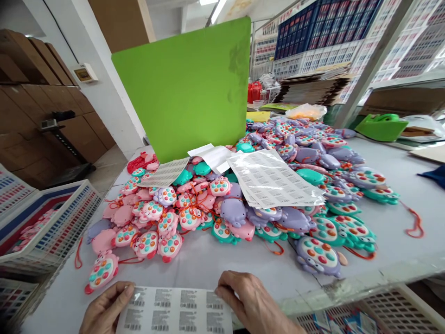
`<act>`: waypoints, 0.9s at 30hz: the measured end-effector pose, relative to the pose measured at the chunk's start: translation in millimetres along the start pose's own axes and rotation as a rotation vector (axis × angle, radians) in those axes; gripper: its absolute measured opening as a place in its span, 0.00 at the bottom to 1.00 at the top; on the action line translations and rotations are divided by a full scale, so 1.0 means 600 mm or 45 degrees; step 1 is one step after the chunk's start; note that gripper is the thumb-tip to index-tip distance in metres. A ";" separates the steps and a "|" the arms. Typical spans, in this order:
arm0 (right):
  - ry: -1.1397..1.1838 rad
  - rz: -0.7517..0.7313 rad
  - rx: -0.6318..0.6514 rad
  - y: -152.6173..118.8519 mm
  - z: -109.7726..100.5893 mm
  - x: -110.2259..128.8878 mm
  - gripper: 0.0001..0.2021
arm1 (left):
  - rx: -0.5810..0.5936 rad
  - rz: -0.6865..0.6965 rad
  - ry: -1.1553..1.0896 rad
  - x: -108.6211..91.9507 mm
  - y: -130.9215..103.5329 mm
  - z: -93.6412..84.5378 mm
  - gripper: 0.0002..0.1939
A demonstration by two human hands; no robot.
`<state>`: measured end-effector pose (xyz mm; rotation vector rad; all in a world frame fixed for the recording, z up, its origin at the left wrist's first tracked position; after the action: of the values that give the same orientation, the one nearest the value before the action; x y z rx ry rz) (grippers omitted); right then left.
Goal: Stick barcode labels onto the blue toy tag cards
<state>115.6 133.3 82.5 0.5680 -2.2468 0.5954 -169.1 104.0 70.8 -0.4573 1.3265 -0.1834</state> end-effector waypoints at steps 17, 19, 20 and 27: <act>0.202 0.041 -0.134 0.036 0.024 -0.031 0.15 | -0.158 0.360 0.709 0.006 0.025 -0.031 0.18; 0.115 0.048 -0.156 0.038 0.030 -0.023 0.15 | -0.098 0.674 1.111 -0.023 0.018 0.025 0.16; 0.083 0.042 -0.158 0.040 0.035 -0.018 0.15 | 0.078 0.757 1.273 -0.022 0.018 0.069 0.13; 0.012 -0.031 -0.229 0.044 0.065 -0.029 0.13 | 0.818 0.379 1.561 0.060 0.047 0.241 0.12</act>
<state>91.2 135.7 38.7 0.5002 -2.2528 0.3782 -24.8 147.0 51.1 0.5164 2.3657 -0.6823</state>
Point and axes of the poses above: each hand's wrist, its own y-axis towards the middle knuckle, its own z-axis out of the palm, x = y × z, the point moved 7 cm from there along y, towards the middle knuckle, and after that the axes turned 14 degrees about x, right-handed, at the moved point
